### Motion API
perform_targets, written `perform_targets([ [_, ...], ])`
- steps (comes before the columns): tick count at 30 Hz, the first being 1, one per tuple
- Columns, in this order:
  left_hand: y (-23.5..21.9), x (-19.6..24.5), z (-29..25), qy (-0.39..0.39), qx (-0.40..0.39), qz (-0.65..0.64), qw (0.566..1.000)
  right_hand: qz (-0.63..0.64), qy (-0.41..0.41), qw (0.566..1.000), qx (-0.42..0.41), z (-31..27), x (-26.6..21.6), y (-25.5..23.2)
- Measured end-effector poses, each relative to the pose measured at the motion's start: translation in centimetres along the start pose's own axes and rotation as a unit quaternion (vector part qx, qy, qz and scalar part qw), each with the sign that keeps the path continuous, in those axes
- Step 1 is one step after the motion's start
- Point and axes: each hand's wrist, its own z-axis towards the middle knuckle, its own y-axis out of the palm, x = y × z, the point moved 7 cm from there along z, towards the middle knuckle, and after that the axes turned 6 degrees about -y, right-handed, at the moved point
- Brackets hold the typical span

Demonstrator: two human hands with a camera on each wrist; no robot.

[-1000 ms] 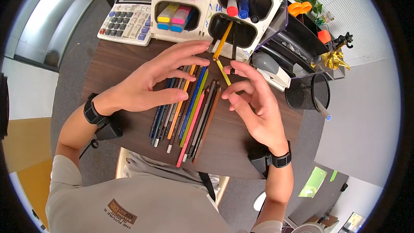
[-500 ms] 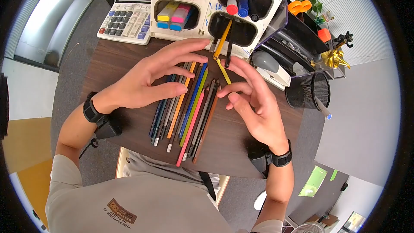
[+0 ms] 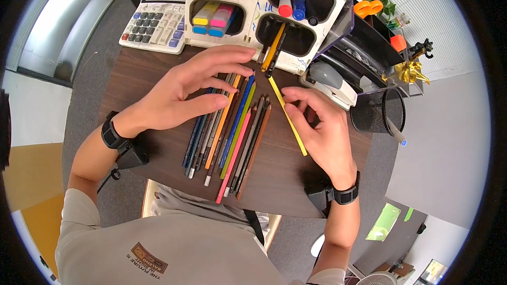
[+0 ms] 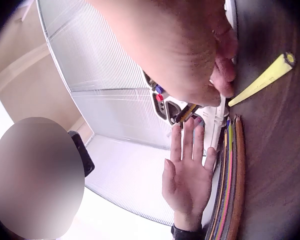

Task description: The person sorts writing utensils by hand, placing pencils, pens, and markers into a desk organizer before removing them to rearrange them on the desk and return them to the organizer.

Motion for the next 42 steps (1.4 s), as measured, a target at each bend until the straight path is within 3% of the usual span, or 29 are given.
perform_targets([
  [4,0.0,0.0,0.0,0.005,0.006,-0.006,1.0,-0.076,-0.002,0.997,0.031,0.3,-0.8,-0.1],
  [16,-0.3,-0.1,0.0,-0.034,0.029,-0.001,0.999,-0.039,0.078,0.996,-0.001,-0.7,0.4,0.3],
  [19,-0.4,-0.2,0.0,-0.045,0.036,0.0,0.998,-0.016,0.071,0.997,0.005,-0.6,-0.1,0.3],
  [27,-0.6,-0.3,0.0,-0.063,0.049,0.044,0.996,0.047,-0.066,0.994,-0.071,-1.0,-2.2,1.3],
  [32,0.1,0.0,-0.2,-0.066,-0.021,0.087,0.994,0.082,-0.098,0.987,-0.098,-0.9,-3.0,1.6],
  [37,1.2,0.1,-0.5,-0.071,-0.079,0.093,0.99,0.094,-0.11,0.982,-0.121,-1.0,-3.2,1.9],
  [42,0.3,0.2,-0.3,-0.049,-0.004,0.103,0.994,0.156,-0.042,0.976,-0.149,-1.5,-2.6,1.7],
])
